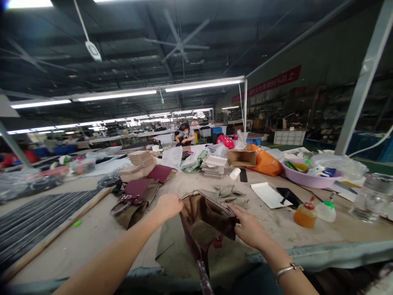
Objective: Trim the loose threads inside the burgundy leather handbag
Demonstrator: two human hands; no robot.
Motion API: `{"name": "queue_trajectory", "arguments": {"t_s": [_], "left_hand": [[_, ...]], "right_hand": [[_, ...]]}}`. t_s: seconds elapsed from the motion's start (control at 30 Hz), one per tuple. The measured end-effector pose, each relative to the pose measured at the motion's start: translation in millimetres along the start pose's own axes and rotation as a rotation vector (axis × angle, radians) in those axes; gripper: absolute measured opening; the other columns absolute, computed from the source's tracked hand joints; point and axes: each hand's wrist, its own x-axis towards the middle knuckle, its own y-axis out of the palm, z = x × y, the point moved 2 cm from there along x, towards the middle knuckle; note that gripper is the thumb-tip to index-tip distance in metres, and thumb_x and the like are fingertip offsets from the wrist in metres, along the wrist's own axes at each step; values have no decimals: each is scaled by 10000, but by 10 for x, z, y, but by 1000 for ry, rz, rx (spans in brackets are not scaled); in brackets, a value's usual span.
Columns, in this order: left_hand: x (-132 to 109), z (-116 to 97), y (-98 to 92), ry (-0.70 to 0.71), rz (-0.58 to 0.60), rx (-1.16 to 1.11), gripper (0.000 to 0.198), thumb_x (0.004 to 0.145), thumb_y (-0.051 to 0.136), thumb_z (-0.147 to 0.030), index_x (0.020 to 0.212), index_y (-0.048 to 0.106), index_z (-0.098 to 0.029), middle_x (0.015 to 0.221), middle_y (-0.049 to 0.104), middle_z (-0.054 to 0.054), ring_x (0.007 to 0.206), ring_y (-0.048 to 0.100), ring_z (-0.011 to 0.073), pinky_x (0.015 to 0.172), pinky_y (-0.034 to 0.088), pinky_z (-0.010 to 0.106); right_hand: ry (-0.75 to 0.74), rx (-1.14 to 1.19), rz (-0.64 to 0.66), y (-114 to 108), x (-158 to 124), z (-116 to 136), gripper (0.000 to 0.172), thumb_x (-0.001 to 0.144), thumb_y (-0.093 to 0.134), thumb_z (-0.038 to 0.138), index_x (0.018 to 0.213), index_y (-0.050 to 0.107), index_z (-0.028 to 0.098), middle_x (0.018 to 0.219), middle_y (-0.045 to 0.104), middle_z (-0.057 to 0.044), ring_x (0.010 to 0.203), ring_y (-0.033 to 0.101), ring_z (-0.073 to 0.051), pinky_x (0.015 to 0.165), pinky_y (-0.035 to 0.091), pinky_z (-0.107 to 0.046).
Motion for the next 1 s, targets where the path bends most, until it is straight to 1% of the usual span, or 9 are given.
{"name": "queue_trajectory", "arguments": {"t_s": [0.17,0.23,0.3,0.37,0.43,0.53,0.77,0.9,1.0], "left_hand": [[-46,27,35,68,-87,-80,458,821,492,-256,1267,534,-163,1103,657,145,1013,628,268,855,502,340],[-51,3,19,196,-143,-108,606,807,535,-222,1394,385,-234,1320,530,129,1165,540,280,954,450,379],[-50,-57,-8,380,-201,-96,696,781,596,-190,1416,338,-306,1482,334,96,1313,375,313,1056,342,453],[-39,-154,-40,592,-263,-71,700,738,676,-195,1374,409,-317,1504,274,88,1355,277,340,1092,259,498],[-3,-273,-62,769,-306,-64,638,699,745,-252,1292,516,-300,1444,351,90,1330,294,326,1098,250,465],[121,-448,-58,919,-328,-69,502,682,774,-355,1159,636,-286,1342,438,88,1257,360,300,1063,294,411],[587,-615,77,957,-215,-104,226,726,727,-440,849,732,-251,1270,523,51,1221,411,271,1045,295,399],[791,-612,126,949,-89,-155,163,827,645,-365,826,717,-220,1031,665,27,971,583,175,889,413,265],[877,-619,144,934,-79,-182,173,837,633,-352,790,708,-204,905,692,24,857,613,160,780,439,234]], "right_hand": [[5,159,-47,38,-40,230,501,806,527,336,1287,561,199,1323,547,-105,1181,528,-261,1017,415,-424],[-3,110,-121,61,-16,265,453,816,566,405,1215,621,200,1250,595,-110,1132,558,-261,988,440,-402],[-30,52,-153,112,36,256,388,814,586,414,1131,675,208,1165,627,-99,1074,583,-247,940,469,-363],[-32,9,-160,171,99,219,339,816,585,402,1080,702,225,1072,637,-77,992,602,-227,861,496,-334],[-7,-22,-173,212,159,179,330,811,586,407,1060,712,232,975,634,-60,917,606,-216,798,502,-326],[20,-6,-172,229,227,150,347,806,582,428,1052,717,225,892,636,-46,859,606,-209,773,496,-328],[30,75,-155,185,294,126,338,822,553,446,980,734,207,888,648,-49,837,605,-204,750,492,-317],[23,100,-184,176,297,128,335,853,539,439,944,734,183,862,634,-56,811,604,-196,729,486,-300],[14,99,-203,175,295,145,344,874,517,448,887,735,181,829,626,-58,766,599,-188,693,482,-288]]}}
